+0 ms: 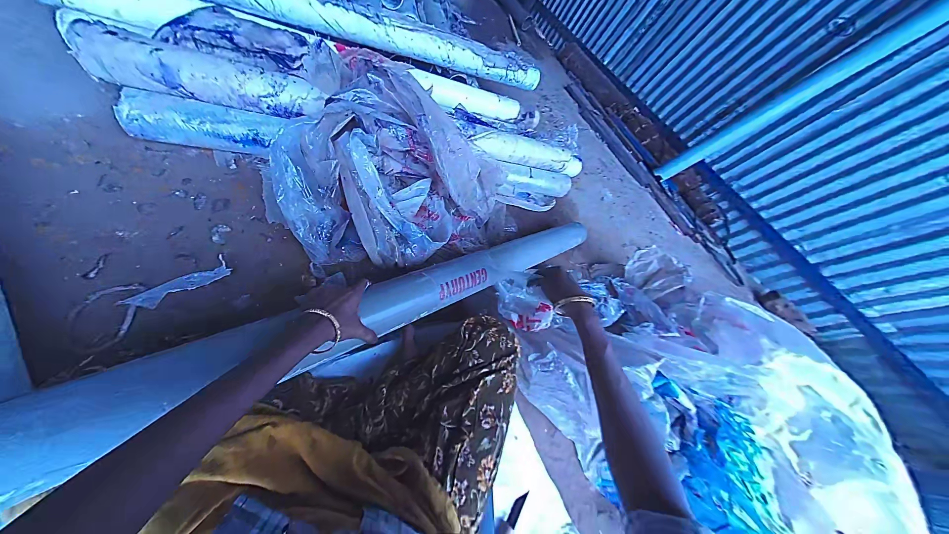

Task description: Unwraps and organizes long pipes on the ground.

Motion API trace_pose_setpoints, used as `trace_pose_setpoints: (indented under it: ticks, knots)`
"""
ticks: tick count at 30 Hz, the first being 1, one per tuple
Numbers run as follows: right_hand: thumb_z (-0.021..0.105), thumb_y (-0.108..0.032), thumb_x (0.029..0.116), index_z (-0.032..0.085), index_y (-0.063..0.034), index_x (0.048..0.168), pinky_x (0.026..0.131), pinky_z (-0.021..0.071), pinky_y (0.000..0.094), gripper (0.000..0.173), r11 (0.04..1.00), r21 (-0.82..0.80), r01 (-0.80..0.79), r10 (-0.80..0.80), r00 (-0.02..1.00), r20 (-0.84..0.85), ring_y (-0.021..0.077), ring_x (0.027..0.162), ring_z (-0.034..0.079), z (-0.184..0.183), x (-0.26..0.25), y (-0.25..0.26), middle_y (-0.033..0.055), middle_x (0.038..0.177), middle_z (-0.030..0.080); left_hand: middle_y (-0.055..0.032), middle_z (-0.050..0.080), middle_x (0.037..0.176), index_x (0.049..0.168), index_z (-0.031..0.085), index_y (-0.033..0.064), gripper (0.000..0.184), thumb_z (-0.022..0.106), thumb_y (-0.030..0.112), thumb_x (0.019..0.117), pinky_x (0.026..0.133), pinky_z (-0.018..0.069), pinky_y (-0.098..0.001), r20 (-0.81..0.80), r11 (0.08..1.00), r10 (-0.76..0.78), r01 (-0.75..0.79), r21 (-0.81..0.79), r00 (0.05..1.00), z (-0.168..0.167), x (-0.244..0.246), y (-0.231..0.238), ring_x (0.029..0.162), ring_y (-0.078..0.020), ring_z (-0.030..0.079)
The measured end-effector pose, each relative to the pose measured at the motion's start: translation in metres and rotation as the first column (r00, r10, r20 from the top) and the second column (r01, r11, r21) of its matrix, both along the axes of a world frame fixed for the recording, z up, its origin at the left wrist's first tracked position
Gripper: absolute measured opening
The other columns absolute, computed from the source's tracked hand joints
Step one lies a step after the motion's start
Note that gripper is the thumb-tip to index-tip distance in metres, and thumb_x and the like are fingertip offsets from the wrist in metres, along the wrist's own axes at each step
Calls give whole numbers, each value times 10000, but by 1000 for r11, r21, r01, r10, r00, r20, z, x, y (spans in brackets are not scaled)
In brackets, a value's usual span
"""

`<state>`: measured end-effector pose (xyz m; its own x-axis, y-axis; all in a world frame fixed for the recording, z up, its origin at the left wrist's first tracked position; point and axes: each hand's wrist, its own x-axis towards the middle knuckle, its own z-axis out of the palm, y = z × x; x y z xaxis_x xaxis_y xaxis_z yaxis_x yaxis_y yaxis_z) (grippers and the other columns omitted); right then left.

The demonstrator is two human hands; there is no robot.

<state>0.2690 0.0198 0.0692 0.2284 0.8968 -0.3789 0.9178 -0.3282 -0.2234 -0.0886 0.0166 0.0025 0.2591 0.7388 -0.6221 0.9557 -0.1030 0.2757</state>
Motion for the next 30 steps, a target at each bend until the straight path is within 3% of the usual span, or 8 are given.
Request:
trace_pose_setpoints:
  ticks: [6,10,13,16,19,24,27,30]
  knots:
    - [500,-75,1049,685,95,1163,1023,437,578,276,975,85,-205,206,978,-6,418,1141,633,56,-54,-42,299,1166,678,-290,498,1469,1509,407,-24,970,863,470,809,1131,344,-620,219,996,64,-49,-72,974,-19,-22,31,1391,-428,465]
    - [533,12,949,684,55,888,701,473,408,168,810,544,-219,260,966,2,153,698,586,122,-41,-96,104,743,636,-287,492,1484,1504,423,-39,972,852,492,813,1161,328,-598,255,997,51,-36,-63,966,-30,-28,41,1417,-424,443]
    - [438,12,1028,660,82,1013,703,442,203,234,810,583,63,70,977,-203,-14,695,515,146,-3,-102,22,790,602,-277,496,1487,1505,424,-39,977,827,533,823,1163,333,-594,235,999,2,8,-44,972,-32,-28,44,1415,-416,451]
    - [333,-284,1129,613,-18,1142,645,542,268,386,785,452,424,-345,905,-250,136,715,642,97,74,-83,117,882,667,-298,498,1472,1493,425,-58,940,804,517,854,1157,329,-598,239,999,-17,26,-37,971,-21,-26,36,1409,-422,456]
    - [492,-469,1069,286,-17,1602,1140,367,603,729,888,134,439,-457,822,339,449,1432,433,29,133,-81,324,1558,397,-288,517,1455,1490,440,-37,973,789,591,833,1134,349,-619,157,997,-70,68,18,985,-8,-19,21,1390,-437,471]
    - [625,-168,1015,608,30,1375,1138,374,563,411,805,469,363,-454,886,93,443,1352,521,-15,64,-47,311,1409,569,-299,566,1389,1541,374,18,1026,810,588,807,1114,380,-615,49,997,-51,48,63,997,0,-6,-8,1340,-458,519]
    - [627,-65,1015,676,92,1140,806,564,289,207,764,326,557,-383,798,-466,159,838,685,-41,-7,-3,180,1002,712,-299,573,1375,1541,376,9,1011,814,565,819,1101,392,-611,62,998,-41,39,44,997,1,-4,-8,1331,-458,524]
    - [693,-225,994,695,71,1149,952,521,389,334,878,136,459,-403,862,-308,234,1013,686,-73,-47,31,206,1126,712,-296,570,1379,1531,382,4,1004,805,577,823,1106,385,-607,63,998,-43,41,40,997,2,-5,-6,1327,-450,528]
